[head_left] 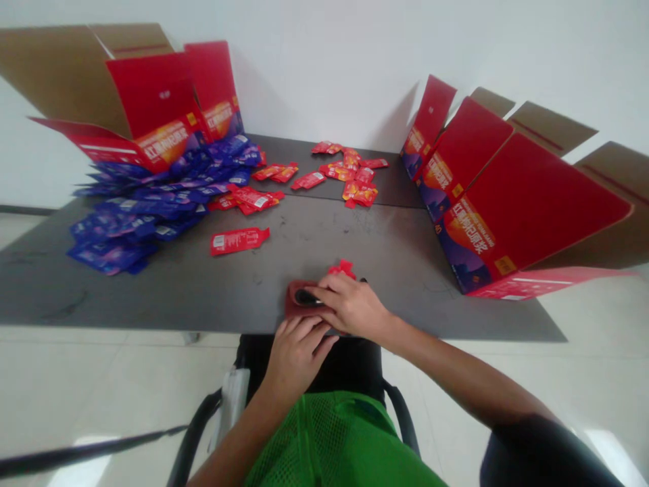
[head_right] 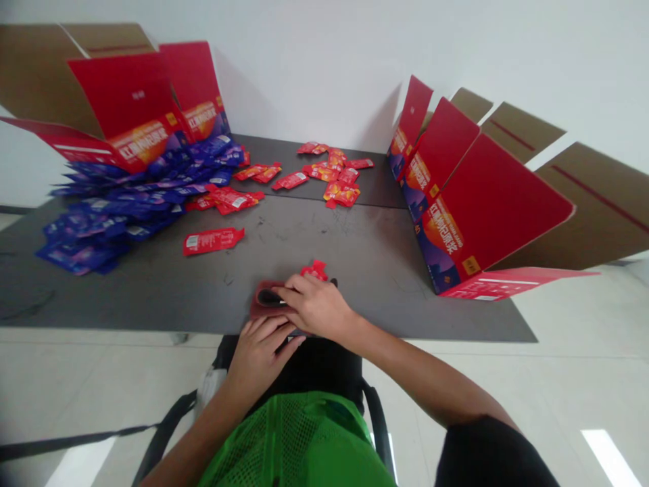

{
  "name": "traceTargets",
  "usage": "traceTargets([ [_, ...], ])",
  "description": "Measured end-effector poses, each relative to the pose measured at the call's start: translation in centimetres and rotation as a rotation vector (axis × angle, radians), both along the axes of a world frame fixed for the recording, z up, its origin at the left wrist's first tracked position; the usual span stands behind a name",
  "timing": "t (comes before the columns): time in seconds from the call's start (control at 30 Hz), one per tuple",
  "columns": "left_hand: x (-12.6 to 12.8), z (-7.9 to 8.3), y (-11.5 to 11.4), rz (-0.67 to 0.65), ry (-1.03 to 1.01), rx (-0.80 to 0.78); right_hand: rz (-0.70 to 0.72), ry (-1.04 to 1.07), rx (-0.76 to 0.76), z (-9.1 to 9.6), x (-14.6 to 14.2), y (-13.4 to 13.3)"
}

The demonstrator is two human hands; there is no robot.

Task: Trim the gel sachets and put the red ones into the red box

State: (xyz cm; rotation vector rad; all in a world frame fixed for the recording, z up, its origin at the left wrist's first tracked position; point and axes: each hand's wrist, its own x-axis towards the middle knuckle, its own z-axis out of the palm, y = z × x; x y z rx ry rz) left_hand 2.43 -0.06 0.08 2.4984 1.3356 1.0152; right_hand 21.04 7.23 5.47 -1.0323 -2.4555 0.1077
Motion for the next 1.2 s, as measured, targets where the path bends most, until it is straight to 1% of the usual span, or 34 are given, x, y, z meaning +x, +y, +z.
traceTargets([
  [0.03, 0.0, 0.1, 0.0, -0.001, 0.000, 0.001, 0.006, 0.000, -0.012, -0.5, 0.0, 0.1],
  [0.07, 0.0, 0.2, 0.1, -0.009, -0.006, 0.003, -0.020, 0.001, -0.015, -0.8, 0.2, 0.8],
  [0.13, 0.0, 0.3, 0.1, -0.031, -0.024, 0.008, -0.117, -0.019, 0.000, -1.1, 1.4, 3.3],
  [0.2, 0.0, 0.3, 0.2, -0.037, -0.037, 0.004, -0.204, -0.063, 0.026, -0.6, 2.8, 5.8],
  [0.23, -0.1, 0.2, 0.2, -0.037, -0.042, 0.002, -0.231, -0.074, 0.040, 0.0, 3.2, 6.6],
  [0.27, -0.1, 0.2, 0.2, -0.036, -0.045, 0.001, -0.246, -0.067, 0.055, 0.5, 3.4, 6.9],
  [0.3, 0.0, 0.2, 0.2, -0.036, -0.048, 0.000, -0.248, -0.045, 0.067, 1.0, 3.3, 6.5],
  [0.37, 0.0, 0.1, 0.1, -0.036, -0.050, 0.005, -0.212, 0.021, 0.073, 1.6, 2.3, 4.5],
  [0.43, 0.0, 0.1, 0.1, -0.025, -0.041, 0.004, -0.109, 0.021, 0.036, 1.4, 0.9, 1.9],
  [0.5, 0.0, 0.1, 0.1, -0.013, -0.033, 0.001, -0.021, 0.003, -0.007, 0.4, 0.0, 0.4],
  [0.53, 0.0, 0.1, 0.1, -0.013, -0.032, 0.000, -0.014, -0.001, -0.016, -0.1, 0.0, 0.5],
  [0.57, 0.0, 0.1, 0.1, -0.017, -0.034, 0.001, -0.034, -0.002, -0.016, -0.5, 0.3, 1.1],
  [0.63, 0.0, 0.2, 0.1, -0.031, -0.044, 0.004, -0.126, -0.023, -0.002, -0.9, 1.6, 3.6],
  [0.7, 0.0, 0.2, 0.1, -0.033, -0.054, 0.002, -0.217, -0.075, 0.021, -0.5, 3.0, 6.2],
  [0.73, 0.0, 0.2, 0.1, -0.031, -0.061, 0.001, -0.249, -0.090, 0.036, 0.0, 3.6, 7.0],
  [0.77, 0.0, 0.2, 0.1, -0.030, -0.066, 0.001, -0.269, -0.087, 0.054, 0.5, 3.8, 7.3],
  [0.8, 0.0, 0.2, 0.1, -0.029, -0.070, 0.001, -0.272, -0.070, 0.069, 0.9, 3.7, 7.0],
  [0.83, 0.0, 0.3, 0.1, -0.029, -0.073, 0.006, -0.256, -0.042, 0.079, 1.3, 3.3, 6.1],
  [0.9, 0.1, 0.3, 0.0, -0.023, -0.068, 0.017, -0.171, 0.003, 0.070, 1.4, 2.0, 3.4],
  [0.97, 0.1, 0.4, 0.0, -0.006, -0.055, 0.010, -0.052, -0.013, 0.035, 0.8, 0.6, 0.8],
  [1.0, 0.1, 0.4, 0.0, -0.001, -0.050, 0.004, -0.015, -0.014, 0.020, 0.3, 0.2, 0.1],
  [1.03, 0.1, 0.4, 0.0, -0.002, -0.049, -0.003, -0.007, -0.012, 0.012, -0.2, 0.1, -0.2],
  [1.1, 0.1, 0.4, 0.1, -0.021, -0.059, -0.010, -0.060, -0.009, 0.008, -1.0, 0.6, 1.1],
  [1.2, 0.0, 0.4, 0.2, -0.044, -0.079, -0.008, -0.198, -0.065, 0.021, -1.1, 2.7, 5.3],
])
